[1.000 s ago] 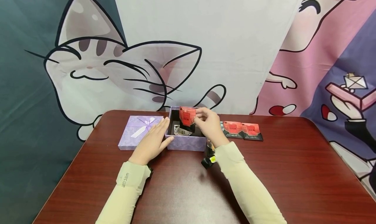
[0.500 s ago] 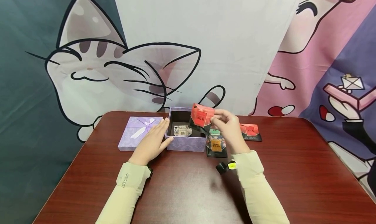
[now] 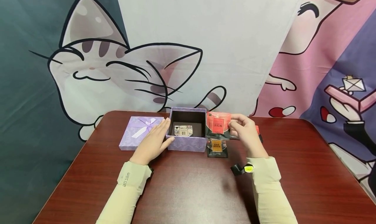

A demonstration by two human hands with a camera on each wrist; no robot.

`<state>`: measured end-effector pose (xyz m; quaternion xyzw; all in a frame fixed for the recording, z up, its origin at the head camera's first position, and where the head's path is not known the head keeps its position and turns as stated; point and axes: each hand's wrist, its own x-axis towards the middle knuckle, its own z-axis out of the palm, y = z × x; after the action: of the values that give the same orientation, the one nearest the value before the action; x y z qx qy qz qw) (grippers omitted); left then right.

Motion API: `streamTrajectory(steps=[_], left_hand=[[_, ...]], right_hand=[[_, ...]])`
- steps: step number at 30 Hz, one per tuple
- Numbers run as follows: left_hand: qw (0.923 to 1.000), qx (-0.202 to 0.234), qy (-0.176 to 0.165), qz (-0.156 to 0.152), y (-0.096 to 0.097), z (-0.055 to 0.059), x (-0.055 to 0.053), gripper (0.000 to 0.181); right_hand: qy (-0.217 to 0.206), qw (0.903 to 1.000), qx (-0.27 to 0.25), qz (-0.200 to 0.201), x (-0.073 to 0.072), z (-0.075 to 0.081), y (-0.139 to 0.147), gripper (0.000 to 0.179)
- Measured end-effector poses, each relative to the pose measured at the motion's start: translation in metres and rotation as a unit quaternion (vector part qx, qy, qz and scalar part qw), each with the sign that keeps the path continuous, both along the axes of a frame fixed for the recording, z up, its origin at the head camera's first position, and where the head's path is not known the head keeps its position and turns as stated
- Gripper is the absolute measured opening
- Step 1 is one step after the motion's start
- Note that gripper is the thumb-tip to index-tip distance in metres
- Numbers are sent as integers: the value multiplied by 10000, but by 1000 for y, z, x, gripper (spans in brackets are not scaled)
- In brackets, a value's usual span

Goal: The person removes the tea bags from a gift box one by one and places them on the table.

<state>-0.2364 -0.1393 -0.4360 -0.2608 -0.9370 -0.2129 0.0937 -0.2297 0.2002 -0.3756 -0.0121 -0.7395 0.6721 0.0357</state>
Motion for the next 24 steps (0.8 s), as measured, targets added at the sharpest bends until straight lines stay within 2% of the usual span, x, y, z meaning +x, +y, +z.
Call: streamTrajectory(steps=[13, 17, 24], left_hand=[[10000, -22, -25, 39, 0, 0, 0, 72], [10000, -9, -66, 65, 1, 0, 1, 72], [10000, 13, -50, -1, 1, 1, 0, 72]], right_hand=[[-551, 9983, 197, 52, -3, -11, 39, 37], [-844, 9956, 344, 226, -7, -18, 51, 44], [-1354, 9897, 186, 420, -13, -35, 66, 46]])
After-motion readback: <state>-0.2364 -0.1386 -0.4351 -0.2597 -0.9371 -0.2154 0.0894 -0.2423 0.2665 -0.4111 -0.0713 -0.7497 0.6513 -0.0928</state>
